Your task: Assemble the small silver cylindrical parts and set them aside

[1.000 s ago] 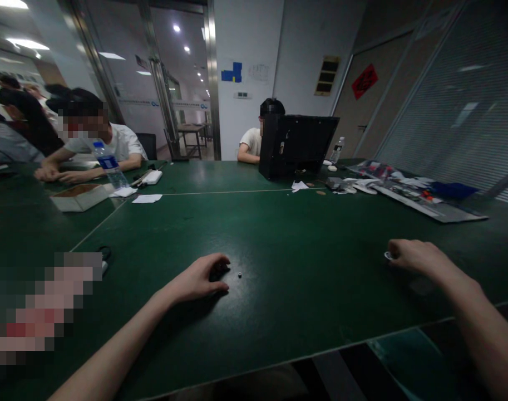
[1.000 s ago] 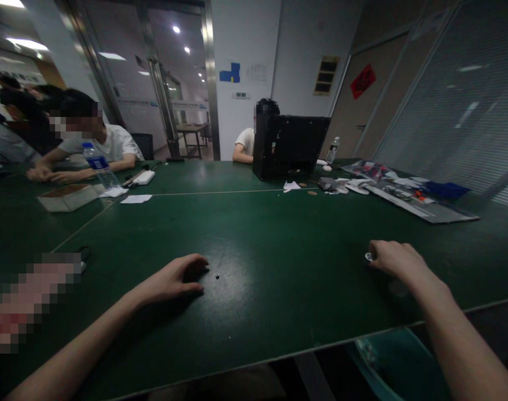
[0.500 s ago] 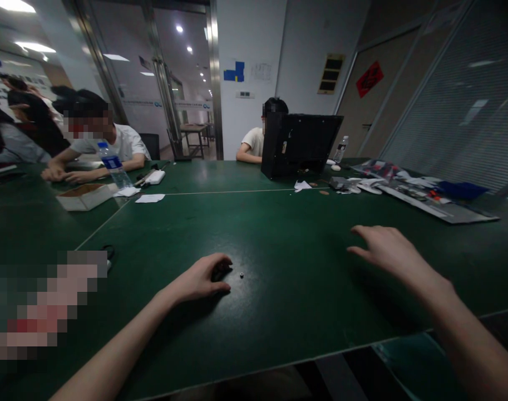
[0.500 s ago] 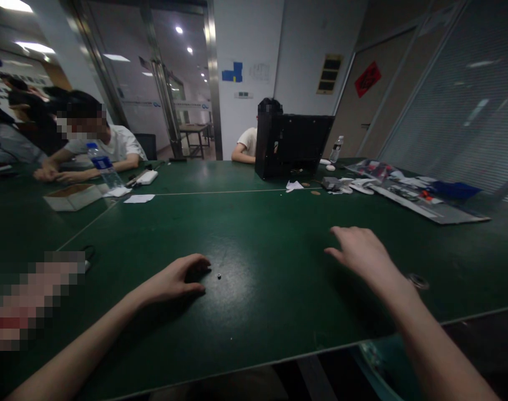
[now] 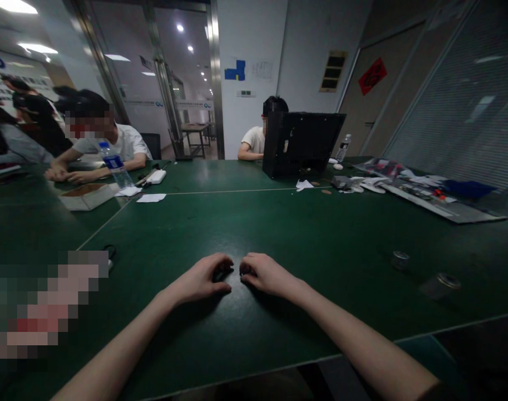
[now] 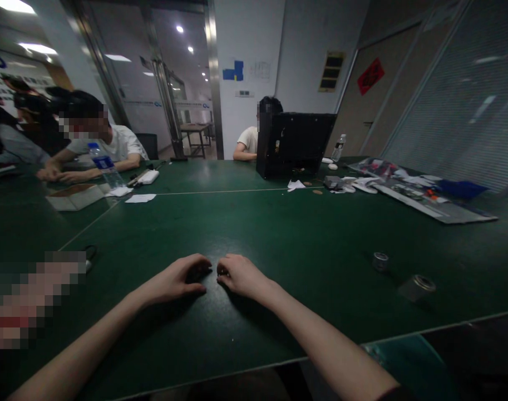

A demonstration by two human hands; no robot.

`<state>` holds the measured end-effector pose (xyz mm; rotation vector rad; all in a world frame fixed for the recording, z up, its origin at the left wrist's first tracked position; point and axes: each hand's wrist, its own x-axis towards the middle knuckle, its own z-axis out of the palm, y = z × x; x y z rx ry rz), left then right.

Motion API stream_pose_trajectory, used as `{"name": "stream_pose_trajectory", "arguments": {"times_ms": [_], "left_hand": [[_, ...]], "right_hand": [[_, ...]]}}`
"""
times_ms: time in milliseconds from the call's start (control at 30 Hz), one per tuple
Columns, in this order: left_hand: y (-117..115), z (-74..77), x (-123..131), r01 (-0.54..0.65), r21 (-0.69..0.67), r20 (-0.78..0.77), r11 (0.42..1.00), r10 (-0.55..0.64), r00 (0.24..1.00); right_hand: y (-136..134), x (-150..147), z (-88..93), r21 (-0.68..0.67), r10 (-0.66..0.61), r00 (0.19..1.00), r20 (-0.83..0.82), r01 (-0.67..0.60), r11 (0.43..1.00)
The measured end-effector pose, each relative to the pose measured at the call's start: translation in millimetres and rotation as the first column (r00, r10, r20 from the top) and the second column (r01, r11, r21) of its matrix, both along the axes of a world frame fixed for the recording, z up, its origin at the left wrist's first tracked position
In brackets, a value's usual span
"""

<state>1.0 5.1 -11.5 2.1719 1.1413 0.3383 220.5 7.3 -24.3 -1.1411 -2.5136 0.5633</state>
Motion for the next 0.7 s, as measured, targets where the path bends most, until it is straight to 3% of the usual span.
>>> {"name": "stream_pose_trajectory", "arguments": {"times_ms": [267, 500, 600, 700], "left_hand": [[-1.1, 1.6, 2.8, -0.03, -0.023, 0.003, 0.999, 0.03, 1.0], [-3.1, 6.0, 2.0, -0.019, -0.018, -0.008, 1.0, 0.019, 1.0], [-3.5, 6.5, 1.7, -0.023, -0.009, -0.011, 1.0, 0.023, 1.0], [-3.0, 5.4, 1.6, -0.015, 0.005, -0.011, 1.0, 0.015, 1.0]], "right_hand": [[-9.5, 0.7, -7.2, -0.042, 0.012, 0.986, -0.164, -0.019, 0.999], [-7.5, -0.1, -4.1, -0.249, -0.073, 0.944, -0.321, -0.01, 0.968], [-4.7, -2.2, -9.0, -0.431, -0.163, 0.885, -0.436, -0.047, 0.901], [-1.7, -4.4, -15.6, -0.605, -0.27, 0.784, -0.559, -0.163, 0.779]]}}
